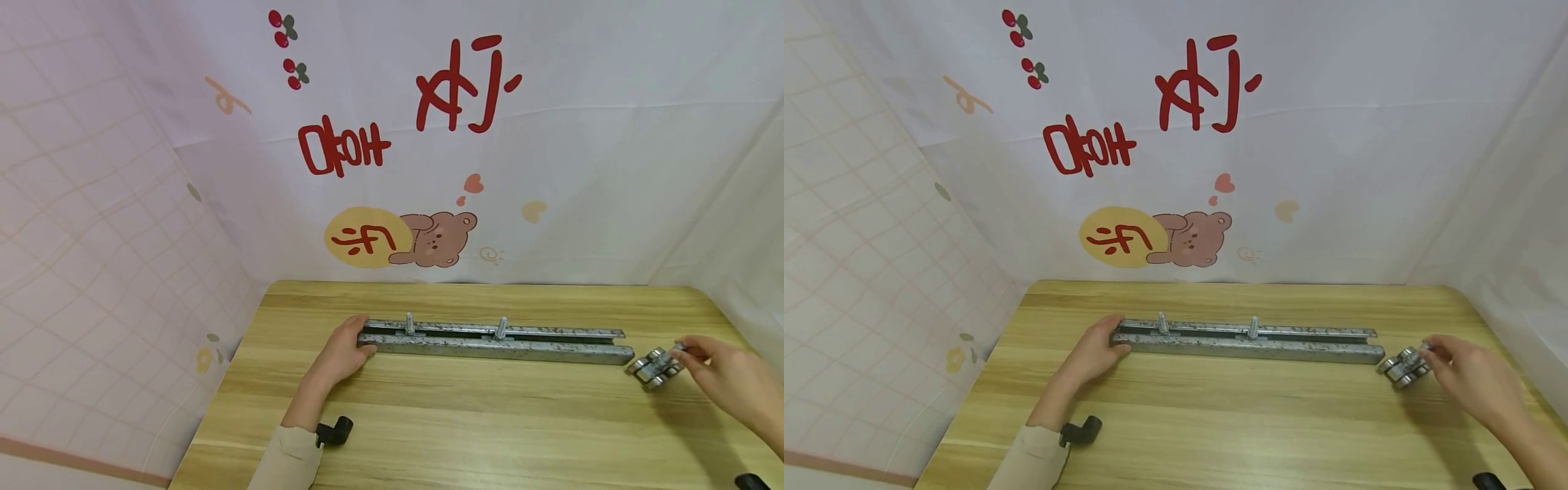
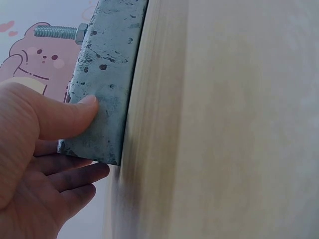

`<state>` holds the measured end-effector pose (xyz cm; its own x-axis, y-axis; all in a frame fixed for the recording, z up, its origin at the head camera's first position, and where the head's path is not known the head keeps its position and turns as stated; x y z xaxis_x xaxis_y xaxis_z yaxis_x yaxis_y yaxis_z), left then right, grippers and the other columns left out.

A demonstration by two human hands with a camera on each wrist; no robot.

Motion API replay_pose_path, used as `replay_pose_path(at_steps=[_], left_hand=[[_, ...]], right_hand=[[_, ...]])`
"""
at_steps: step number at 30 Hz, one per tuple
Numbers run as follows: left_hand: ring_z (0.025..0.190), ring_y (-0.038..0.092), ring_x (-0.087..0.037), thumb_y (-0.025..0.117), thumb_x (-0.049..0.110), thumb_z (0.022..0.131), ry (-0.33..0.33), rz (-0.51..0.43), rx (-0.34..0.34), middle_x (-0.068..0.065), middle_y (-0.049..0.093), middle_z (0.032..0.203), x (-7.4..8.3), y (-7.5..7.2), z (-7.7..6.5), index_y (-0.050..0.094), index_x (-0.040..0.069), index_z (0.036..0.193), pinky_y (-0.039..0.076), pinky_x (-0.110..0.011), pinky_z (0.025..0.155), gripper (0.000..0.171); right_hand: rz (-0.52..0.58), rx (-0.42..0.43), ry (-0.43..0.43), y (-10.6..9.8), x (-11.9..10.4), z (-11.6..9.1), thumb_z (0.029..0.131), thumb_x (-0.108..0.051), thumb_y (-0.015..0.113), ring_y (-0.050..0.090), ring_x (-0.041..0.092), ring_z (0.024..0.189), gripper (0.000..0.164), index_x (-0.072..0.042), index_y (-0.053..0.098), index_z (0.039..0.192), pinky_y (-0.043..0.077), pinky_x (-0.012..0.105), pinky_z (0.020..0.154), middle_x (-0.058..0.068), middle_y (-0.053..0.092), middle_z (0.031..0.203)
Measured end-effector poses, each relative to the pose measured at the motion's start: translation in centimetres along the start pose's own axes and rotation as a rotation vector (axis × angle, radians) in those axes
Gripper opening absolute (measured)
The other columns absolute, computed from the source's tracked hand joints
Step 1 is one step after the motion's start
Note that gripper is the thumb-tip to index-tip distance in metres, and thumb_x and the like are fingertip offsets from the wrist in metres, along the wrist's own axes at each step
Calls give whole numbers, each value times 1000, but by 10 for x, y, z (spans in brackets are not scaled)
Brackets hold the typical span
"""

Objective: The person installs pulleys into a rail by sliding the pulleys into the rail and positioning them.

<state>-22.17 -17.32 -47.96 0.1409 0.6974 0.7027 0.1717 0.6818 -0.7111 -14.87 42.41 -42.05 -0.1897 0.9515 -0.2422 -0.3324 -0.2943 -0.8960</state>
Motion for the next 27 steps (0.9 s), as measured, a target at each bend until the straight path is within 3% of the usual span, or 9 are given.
replay_pose_path(at_steps=[7, 10, 15, 27], left_hand=[[148, 40, -42, 75, 9, 98, -1, 3, 2, -21, 40, 163, 0, 0, 0, 44, -1, 157, 42, -59, 116, 68], [147, 41, -43, 75, 9, 98, 3, 6, 1, -22, 40, 162, 0, 0, 0, 44, -2, 157, 42, -59, 115, 68], [148, 40, -42, 75, 10, 98, 4, -3, 4, -22, 40, 162, 0, 0, 0, 44, -3, 157, 41, -58, 116, 68], [148, 40, -42, 75, 10, 98, 1, 3, 4, -21, 41, 162, -1, 1, 1, 44, -1, 157, 41, -58, 117, 68]], right_hand=[[-3, -51, 31, 6, 8, 6, 96, -8, 74, 64, 32, 61, 27, 16, 65, 106, 50, 51, 51, 21, 72, 81], [3, -37, 31, 6, 11, 11, 95, -5, 74, 65, 40, 63, 27, 18, 65, 105, 50, 56, 52, 25, 71, 81], [11, -26, 42, 7, 15, 16, 96, -6, 74, 65, 43, 63, 28, 19, 65, 104, 50, 58, 52, 28, 71, 83], [14, -40, 121, 11, 20, 22, 97, -10, 72, 65, 39, 65, 29, 17, 66, 105, 50, 47, 50, 30, 71, 86]])
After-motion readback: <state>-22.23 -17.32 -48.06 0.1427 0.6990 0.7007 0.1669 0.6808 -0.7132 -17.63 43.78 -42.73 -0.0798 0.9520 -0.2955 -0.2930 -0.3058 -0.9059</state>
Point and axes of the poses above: each hand's wrist, its own z-axis towards the middle knuckle, its own y-axis out of the palm, x = y × z, the point moved 5 cm from there along z, towards the middle knuckle
